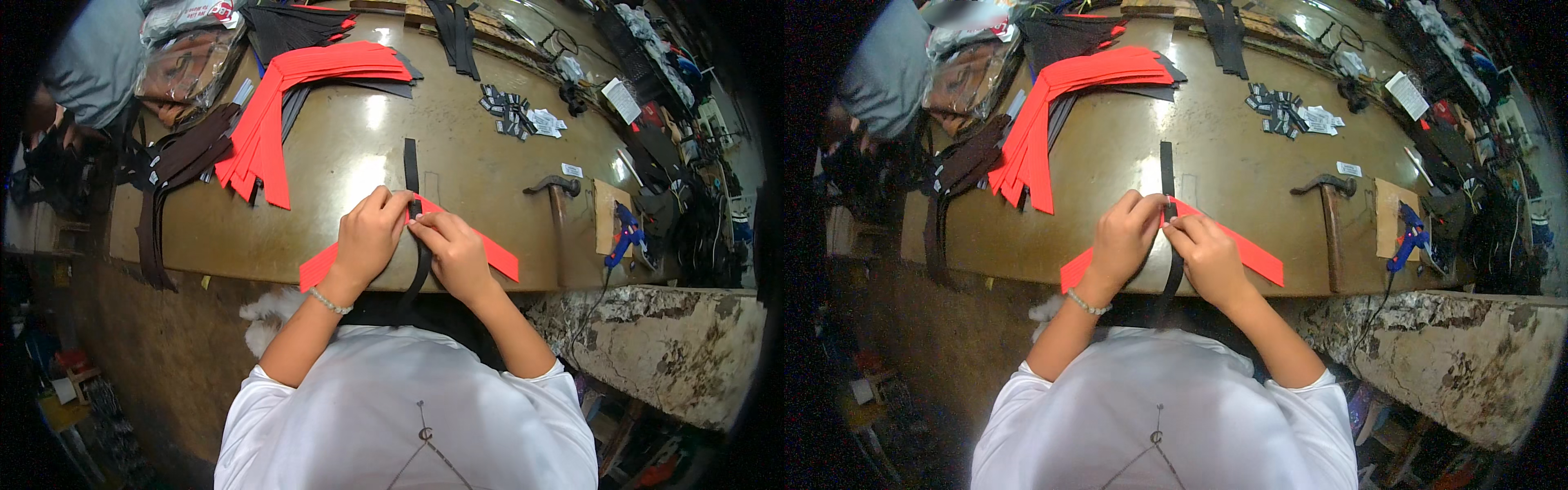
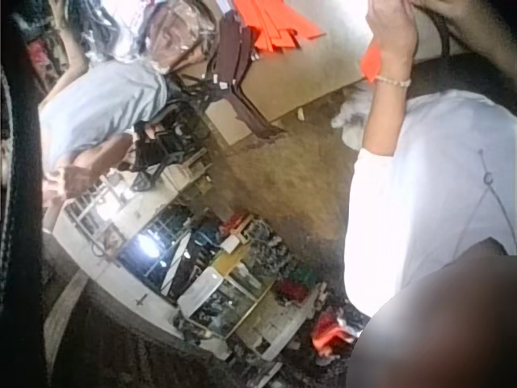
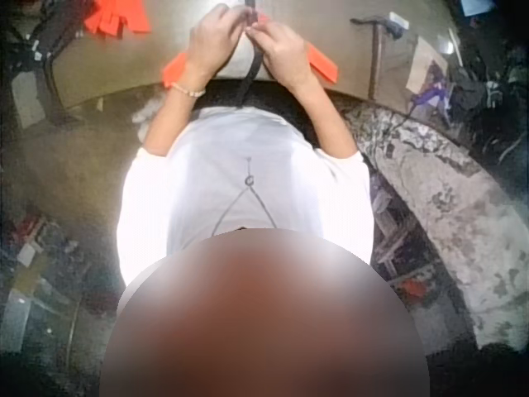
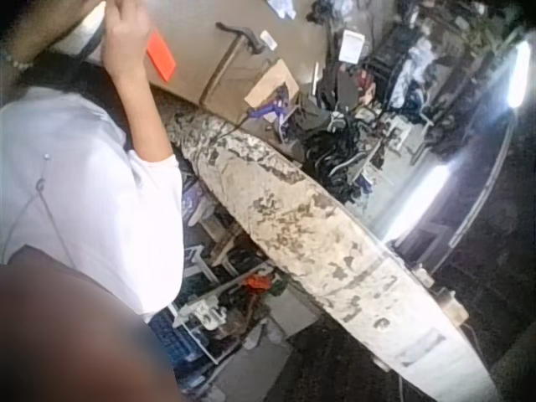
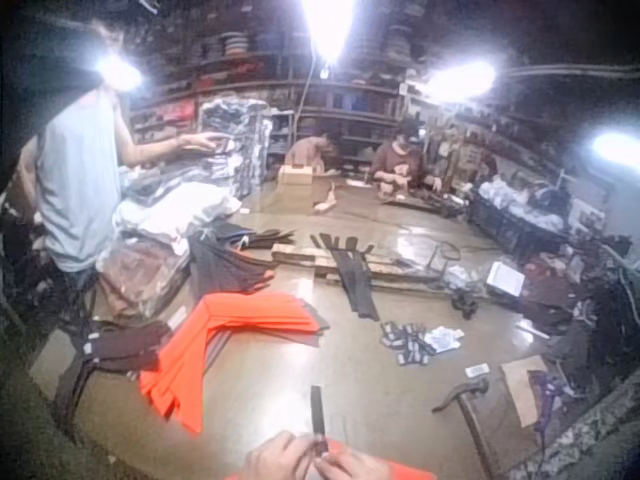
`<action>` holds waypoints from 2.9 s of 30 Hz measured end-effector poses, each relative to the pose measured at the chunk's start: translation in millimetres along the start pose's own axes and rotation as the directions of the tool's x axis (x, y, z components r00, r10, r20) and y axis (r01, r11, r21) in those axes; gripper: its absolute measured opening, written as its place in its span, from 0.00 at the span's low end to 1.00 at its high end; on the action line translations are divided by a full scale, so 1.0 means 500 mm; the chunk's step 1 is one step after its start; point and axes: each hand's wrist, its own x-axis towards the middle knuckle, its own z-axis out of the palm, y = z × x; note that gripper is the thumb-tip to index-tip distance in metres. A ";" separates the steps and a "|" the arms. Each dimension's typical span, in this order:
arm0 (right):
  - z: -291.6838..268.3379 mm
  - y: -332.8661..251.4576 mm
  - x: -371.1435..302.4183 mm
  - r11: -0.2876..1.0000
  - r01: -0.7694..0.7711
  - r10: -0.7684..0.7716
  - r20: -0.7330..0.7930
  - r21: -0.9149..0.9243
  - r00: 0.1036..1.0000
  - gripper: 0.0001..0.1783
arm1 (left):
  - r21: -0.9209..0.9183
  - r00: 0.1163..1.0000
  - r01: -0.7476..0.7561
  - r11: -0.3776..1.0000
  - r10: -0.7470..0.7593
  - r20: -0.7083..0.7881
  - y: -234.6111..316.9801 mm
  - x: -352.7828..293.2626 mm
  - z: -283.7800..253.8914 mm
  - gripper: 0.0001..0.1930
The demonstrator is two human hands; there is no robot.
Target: The person assembles straps by applying hot glue to black fabric strips, attaching red fabric pieces, and securing small metal buckles with a hammer. The process is repeated multiple times on a cluttered workbench.
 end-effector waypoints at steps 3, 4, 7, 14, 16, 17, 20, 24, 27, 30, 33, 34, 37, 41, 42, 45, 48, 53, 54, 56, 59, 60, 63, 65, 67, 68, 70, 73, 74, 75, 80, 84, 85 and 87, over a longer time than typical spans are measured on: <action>-0.008 0.004 -0.010 1.000 0.015 -0.016 0.076 0.008 0.997 0.18 | 0.093 0.997 -0.025 0.995 0.018 0.076 0.001 -0.008 0.001 0.13; -0.011 0.003 -0.012 1.000 -0.002 0.000 0.090 0.019 0.996 0.18 | 0.126 0.996 -0.034 0.991 0.023 0.089 0.000 -0.009 0.003 0.15; -0.027 -0.020 -0.027 0.999 0.007 -0.013 0.130 0.049 0.991 0.17 | 0.215 0.995 -0.061 0.975 0.044 0.084 0.000 -0.013 0.009 0.14; -0.099 -0.078 -0.109 0.848 -0.274 0.144 0.300 0.454 0.943 0.23 | 0.309 0.974 -0.061 0.949 -0.011 0.228 0.008 -0.009 0.006 0.19; -0.133 -0.032 -0.149 0.909 -0.400 0.414 -0.147 0.118 0.898 0.23 | 0.282 0.967 -0.060 0.958 -0.013 0.253 0.016 -0.001 0.000 0.22; -0.137 0.011 -0.165 0.850 -0.460 0.525 -0.452 0.256 0.721 0.24 | 0.262 0.967 -0.018 0.965 -0.050 0.249 0.020 0.004 -0.003 0.22; -0.244 0.194 -0.255 0.590 -0.807 0.431 -0.859 0.038 0.275 0.34 | 0.151 0.979 0.029 0.988 -0.059 0.197 0.031 0.014 -0.016 0.21; -0.306 0.404 -0.359 0.642 -0.696 0.645 -0.718 0.323 0.261 0.46 | -0.025 0.998 0.050 0.998 -0.049 0.035 0.042 -0.015 -0.044 0.21; -0.326 0.474 -0.387 0.586 -0.810 0.501 -0.777 -0.019 0.381 0.44 | -0.014 0.999 0.050 0.999 -0.050 0.004 0.038 -0.049 -0.056 0.10; -0.357 0.468 -0.351 0.451 -0.891 0.614 -0.706 -0.054 0.353 0.35 | 0.003 0.999 0.031 1.000 -0.031 0.007 0.023 -0.063 -0.048 0.11; -0.395 0.398 -0.271 0.242 -0.901 0.614 -0.663 -0.359 0.429 0.27 | -0.027 1.000 0.021 0.999 -0.020 0.019 0.009 -0.063 -0.034 0.11; -0.403 0.365 -0.234 0.396 -0.862 0.597 -0.626 -0.315 0.503 0.26 | -0.033 1.000 0.012 0.999 -0.012 0.010 0.004 -0.059 -0.032 0.11; -0.391 0.232 -0.133 0.673 -0.734 0.689 -0.440 0.093 0.576 0.25 | 0.006 1.000 -0.017 1.000 0.017 0.022 -0.002 -0.056 -0.029 0.15; -0.260 0.096 -0.024 0.845 -0.487 0.508 -0.046 0.222 0.860 0.27 | 0.045 0.997 -0.052 0.998 0.049 0.052 -0.005 -0.059 -0.028 0.18; -0.233 0.085 0.003 0.909 -0.386 0.381 0.063 0.156 0.923 0.27 | 0.059 0.999 -0.047 0.997 0.045 0.031 -0.006 -0.060 -0.028 0.18; -0.188 0.067 0.047 0.912 -0.346 0.326 0.121 0.219 0.938 0.26 | 0.085 0.999 -0.021 0.996 0.018 0.034 -0.003 -0.062 -0.029 0.18; -0.179 0.076 0.074 0.914 -0.379 0.362 0.129 0.142 0.923 0.27 | 0.079 0.999 -0.017 0.997 0.014 0.038 -0.004 -0.058 -0.028 0.18; -0.168 0.076 0.088 0.930 -0.361 0.337 0.225 0.074 0.914 0.25 | 0.095 0.998 -0.027 0.995 0.021 0.055 -0.009 -0.052 -0.024 0.17; -0.164 0.075 0.088 0.926 -0.374 0.352 0.231 0.059 0.907 0.25 | 0.093 0.998 -0.029 0.995 0.025 0.050 -0.010 -0.051 -0.024 0.17; -0.160 0.073 0.085 0.924 -0.379 0.361 0.234 0.039 0.903 0.26 | 0.081 0.999 -0.019 0.997 0.016 0.042 -0.010 -0.051 -0.024 0.17; -0.161 0.072 0.074 0.929 -0.366 0.344 0.236 0.054 0.909 0.27 | 0.078 0.999 -0.024 0.997 0.022 0.033 -0.007 -0.050 -0.025 0.17; -0.163 0.070 0.068 0.924 -0.375 0.347 0.251 0.074 0.904 0.27 | 0.081 0.999 -0.025 0.996 0.021 0.041 -0.006 -0.050 -0.026 0.18; -0.169 0.063 0.050 0.931 -0.351 0.314 0.273 0.100 0.910 0.27 | 0.074 0.999 -0.018 0.997 0.015 0.039 -0.004 -0.049 -0.026 0.18; -0.173 0.055 0.040 0.939 -0.335 0.298 0.298 0.080 0.907 0.27 | 0.071 0.999 -0.019 0.997 0.017 0.029 -0.005 -0.049 -0.027 0.18; -0.177 0.046 0.033 0.936 -0.339 0.297 0.304 0.097 0.905 0.26 | 0.097 0.999 -0.032 0.995 0.027 0.044 -0.005 -0.049 -0.027 0.18; -0.179 0.041 0.030 0.935 -0.340 0.295 0.305 0.104 0.906 0.26 | 0.108 0.998 -0.038 0.993 0.033 0.049 -0.006 -0.050 -0.028 0.19; -0.182 0.032 0.023 0.929 -0.355 0.306 0.322 0.103 0.896 0.25 | 0.093 0.999 -0.040 0.995 0.038 0.023 -0.005 -0.050 -0.027 0.18; -0.192 0.028 0.003 0.894 -0.390 0.288 0.387 0.219 0.876 0.25 | 0.091 0.999 -0.029 0.995 0.026 0.033 -0.002 -0.052 -0.031 0.18; -0.200 0.037 -0.007 0.873 -0.404 0.279 0.398 0.273 0.874 0.25 | 0.080 0.999 -0.025 0.996 0.021 0.047 -0.003 -0.050 -0.031 0.18; -0.208 0.049 -0.022 0.858 -0.424 0.337 0.305 0.289 0.891 0.25 | 0.067 0.999 -0.033 0.997 0.030 0.039 -0.003 -0.049 -0.031 0.18; -0.280 0.214 -0.119 0.697 -0.622 0.714 -0.434 0.358 0.550 0.23 | -0.010 1.000 -0.006 1.000 0.006 0.021 0.002 -0.040 -0.026 0.16; -0.320 0.315 -0.206 0.340 -0.920 0.564 -0.741 -0.195 0.366 0.30 | -0.129 0.998 0.058 0.990 -0.058 0.006 0.010 -0.037 -0.022 0.12; -0.324 0.307 -0.225 0.346 -0.934 0.640 -0.705 -0.092 0.306 0.34 | -0.152 0.997 0.063 0.986 -0.069 -0.038 0.009 -0.037 -0.027 0.11; -0.353 0.267 -0.242 0.144 -0.962 0.759 -0.598 -0.231 0.257 0.33 | -0.184 0.988 0.059 0.981 -0.084 -0.130 0.002 -0.035 -0.045 0.08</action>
